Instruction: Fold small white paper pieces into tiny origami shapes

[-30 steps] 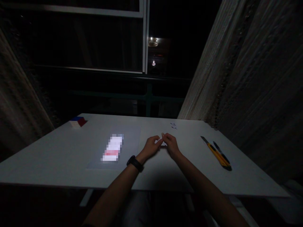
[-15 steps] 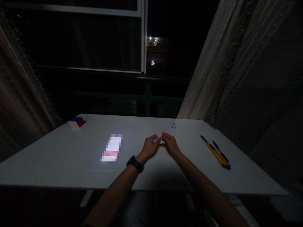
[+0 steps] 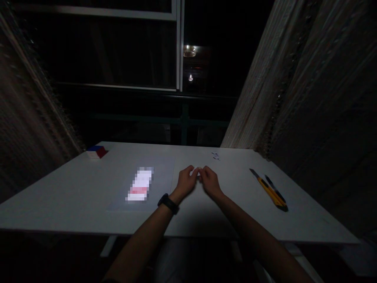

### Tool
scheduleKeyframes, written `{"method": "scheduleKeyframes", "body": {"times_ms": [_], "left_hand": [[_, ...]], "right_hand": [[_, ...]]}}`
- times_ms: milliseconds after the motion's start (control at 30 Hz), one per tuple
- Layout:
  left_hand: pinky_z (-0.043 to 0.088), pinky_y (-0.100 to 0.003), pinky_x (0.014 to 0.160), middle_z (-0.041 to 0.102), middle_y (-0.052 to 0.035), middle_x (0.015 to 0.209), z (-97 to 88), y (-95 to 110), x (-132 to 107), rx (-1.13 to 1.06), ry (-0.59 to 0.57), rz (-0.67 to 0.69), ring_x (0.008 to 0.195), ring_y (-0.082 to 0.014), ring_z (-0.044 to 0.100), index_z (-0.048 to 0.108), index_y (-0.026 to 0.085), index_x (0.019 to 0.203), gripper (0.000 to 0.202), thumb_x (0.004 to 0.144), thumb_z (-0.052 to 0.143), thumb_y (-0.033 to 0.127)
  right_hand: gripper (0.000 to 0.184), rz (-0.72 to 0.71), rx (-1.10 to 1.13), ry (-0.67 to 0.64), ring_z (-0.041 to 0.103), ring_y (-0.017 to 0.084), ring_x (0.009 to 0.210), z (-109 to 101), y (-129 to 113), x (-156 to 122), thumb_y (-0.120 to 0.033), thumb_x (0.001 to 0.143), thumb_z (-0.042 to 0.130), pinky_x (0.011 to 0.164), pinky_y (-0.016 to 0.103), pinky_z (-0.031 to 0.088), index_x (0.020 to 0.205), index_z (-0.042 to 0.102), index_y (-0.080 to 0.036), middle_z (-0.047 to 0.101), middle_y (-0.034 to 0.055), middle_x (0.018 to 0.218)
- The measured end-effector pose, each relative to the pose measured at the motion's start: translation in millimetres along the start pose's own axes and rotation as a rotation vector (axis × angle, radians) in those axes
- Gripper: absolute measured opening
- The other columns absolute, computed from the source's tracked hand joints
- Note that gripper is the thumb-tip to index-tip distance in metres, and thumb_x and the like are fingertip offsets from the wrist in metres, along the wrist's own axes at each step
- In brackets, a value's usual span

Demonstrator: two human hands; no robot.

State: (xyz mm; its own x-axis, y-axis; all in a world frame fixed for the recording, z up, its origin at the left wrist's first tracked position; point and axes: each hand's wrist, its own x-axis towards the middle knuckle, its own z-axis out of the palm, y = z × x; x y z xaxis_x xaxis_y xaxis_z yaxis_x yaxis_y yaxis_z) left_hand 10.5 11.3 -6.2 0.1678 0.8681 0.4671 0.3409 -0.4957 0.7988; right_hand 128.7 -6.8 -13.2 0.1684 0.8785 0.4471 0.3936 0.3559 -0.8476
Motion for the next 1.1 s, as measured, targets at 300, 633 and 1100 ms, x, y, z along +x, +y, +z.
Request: {"method": "scheduleKeyframes", "body": {"times_ms": [300,633,1100], "left_hand": [[0.033,-0.022,0.056,0.049,0.0031,0.055,-2.3,3,-1,-0.140,-0.047,-0.093,0.056,-0.0106,0.045,0.049,0.016,0.060,0.037,0.079,0.044,0.047],[0.035,-0.022,0.057,0.049,0.0024,0.058,2.7,-4,1,-0.126,-0.042,-0.131,0.060,-0.0118,0.048,0.049,0.016,0.063,0.040,0.079,0.043,0.052],[0.039,-0.024,0.057,0.059,-0.0037,0.068,-0.9,-7,5,-0.136,0.023,-0.157,0.063,-0.0137,0.052,0.059,0.016,0.072,0.049,0.084,0.031,0.054]], "right_hand": [[0.041,0.061,0.111,-0.047,0.047,0.012,0.047,-1,3,2,-0.056,0.076,0.048,0.048,0.023,0.036,0.057,0.045,-0.020,0.047,-0.0044,0.048],[0.046,0.073,0.119,-0.035,0.053,0.013,0.050,-5,4,4,-0.060,0.078,0.043,0.048,0.023,0.038,0.058,0.047,-0.019,0.048,-0.0036,0.048],[0.037,-0.013,-0.139,-0.033,0.058,0.016,0.055,-9,2,2,-0.052,0.079,0.045,0.056,0.025,0.041,0.062,0.054,-0.020,0.063,0.0015,0.056]]}}
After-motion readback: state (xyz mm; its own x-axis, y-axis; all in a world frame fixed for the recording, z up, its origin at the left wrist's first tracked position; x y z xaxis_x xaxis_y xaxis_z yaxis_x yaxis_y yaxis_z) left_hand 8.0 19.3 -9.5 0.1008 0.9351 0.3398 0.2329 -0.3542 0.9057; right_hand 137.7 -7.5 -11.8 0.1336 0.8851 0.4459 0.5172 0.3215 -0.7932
